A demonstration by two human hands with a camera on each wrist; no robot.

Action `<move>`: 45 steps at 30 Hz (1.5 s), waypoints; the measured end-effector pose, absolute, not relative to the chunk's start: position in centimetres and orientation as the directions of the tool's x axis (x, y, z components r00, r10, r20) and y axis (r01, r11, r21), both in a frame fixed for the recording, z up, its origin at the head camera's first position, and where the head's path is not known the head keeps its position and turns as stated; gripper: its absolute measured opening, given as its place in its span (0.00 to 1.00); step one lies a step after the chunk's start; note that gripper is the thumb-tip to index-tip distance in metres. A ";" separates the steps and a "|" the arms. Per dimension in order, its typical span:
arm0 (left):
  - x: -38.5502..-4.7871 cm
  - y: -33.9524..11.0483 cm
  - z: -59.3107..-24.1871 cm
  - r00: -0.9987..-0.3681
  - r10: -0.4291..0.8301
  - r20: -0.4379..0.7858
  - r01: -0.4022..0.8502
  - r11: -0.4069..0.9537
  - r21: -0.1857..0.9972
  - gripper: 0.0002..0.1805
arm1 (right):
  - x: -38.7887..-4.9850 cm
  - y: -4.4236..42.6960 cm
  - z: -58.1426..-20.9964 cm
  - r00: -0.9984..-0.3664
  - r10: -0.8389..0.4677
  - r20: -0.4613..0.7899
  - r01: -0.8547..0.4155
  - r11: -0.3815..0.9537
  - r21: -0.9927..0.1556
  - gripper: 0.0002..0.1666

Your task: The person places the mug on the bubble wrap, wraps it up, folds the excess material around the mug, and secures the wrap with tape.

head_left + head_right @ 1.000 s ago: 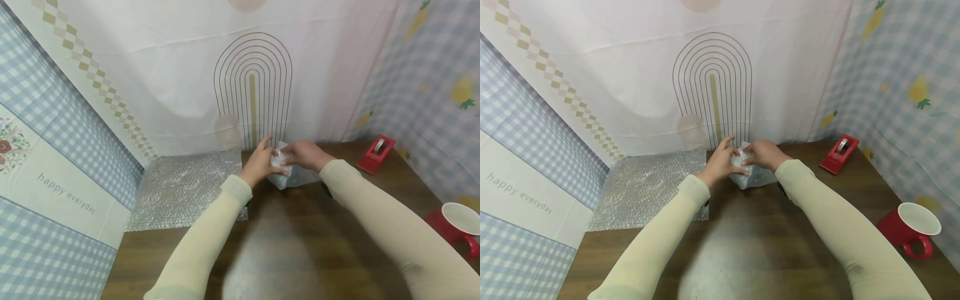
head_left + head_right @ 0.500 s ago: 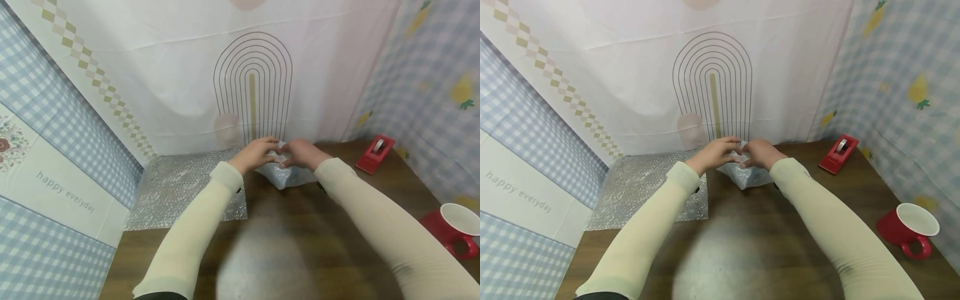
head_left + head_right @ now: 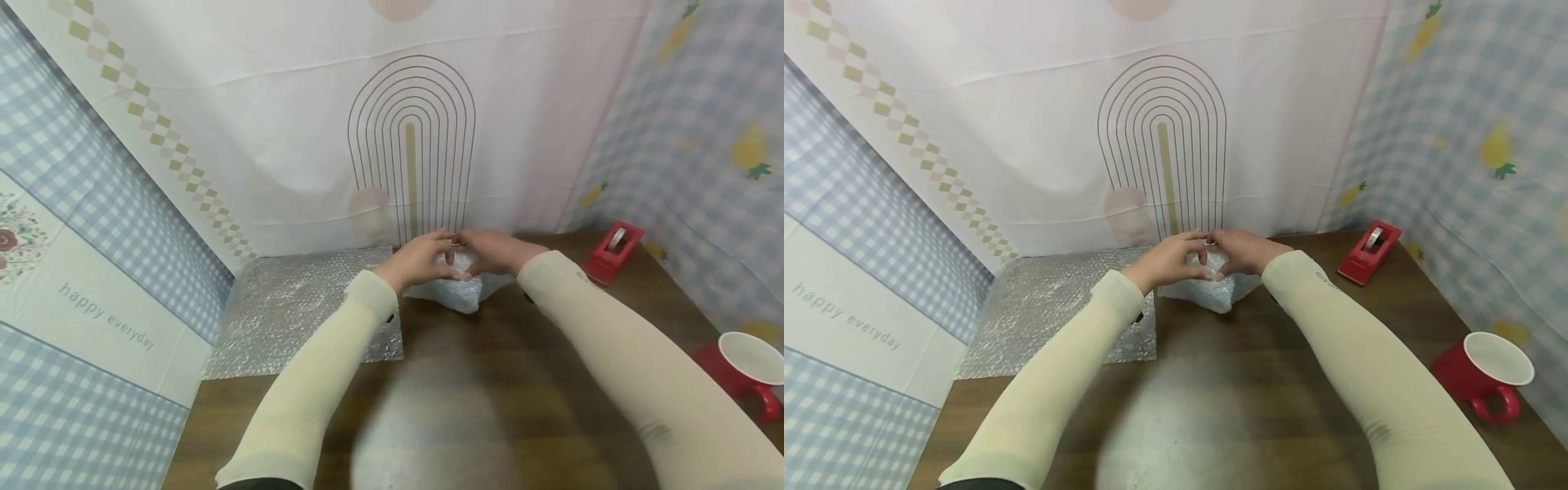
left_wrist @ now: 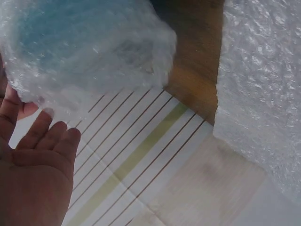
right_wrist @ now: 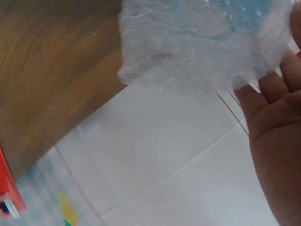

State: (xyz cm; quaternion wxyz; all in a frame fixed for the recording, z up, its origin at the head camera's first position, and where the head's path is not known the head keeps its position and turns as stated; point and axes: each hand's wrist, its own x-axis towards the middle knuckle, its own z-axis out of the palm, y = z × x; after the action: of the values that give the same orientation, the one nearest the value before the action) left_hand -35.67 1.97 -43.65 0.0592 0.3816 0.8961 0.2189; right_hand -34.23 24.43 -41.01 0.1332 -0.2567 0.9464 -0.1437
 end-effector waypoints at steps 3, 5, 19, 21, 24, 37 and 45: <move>-35.4 2.3 -43.9 -0.711 0.703 0.038 0.635 0.617 0.466 0.17 | -34.2 24.8 -40.9 -0.815 -0.550 -0.181 -0.473 0.813 -0.341 0.46; -35.2 2.5 -44.0 -0.718 0.695 0.024 0.615 0.619 0.488 0.17 | -34.1 25.0 -40.9 -0.805 -0.565 -0.180 -0.489 0.804 -0.339 0.44; -34.0 1.7 -44.6 -0.766 0.643 0.021 0.539 0.623 0.567 0.18 | -34.0 24.9 -40.6 -0.805 -0.575 -0.148 -0.516 0.801 -0.304 0.43; -34.0 1.2 -44.7 -0.767 0.642 0.011 0.530 0.622 0.576 0.18 | -34.1 24.4 -40.7 -0.794 -0.590 -0.147 -0.534 0.792 -0.294 0.43; -33.8 0.4 -44.8 -0.778 0.628 -0.014 0.509 0.643 0.573 0.16 | -34.3 23.7 -41.2 -0.777 -0.613 -0.141 -0.559 0.776 -0.293 0.43; -33.1 0.9 -44.8 -0.817 0.577 -0.020 0.485 0.706 0.516 0.14 | -34.7 31.6 -41.6 -0.927 -0.375 0.009 -0.273 0.658 -0.701 0.45; -32.7 0.3 -44.4 -0.786 0.617 -0.045 0.526 0.705 0.476 0.22 | -32.7 44.3 -43.7 -0.972 0.233 -0.028 0.168 0.610 -0.774 0.43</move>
State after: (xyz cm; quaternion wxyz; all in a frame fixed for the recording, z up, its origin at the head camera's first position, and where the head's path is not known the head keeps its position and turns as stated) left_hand -32.69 0.30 -44.43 0.1010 0.3113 0.9177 0.2253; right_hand -32.75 44.28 -43.67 -0.0379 0.1120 0.8965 -0.4270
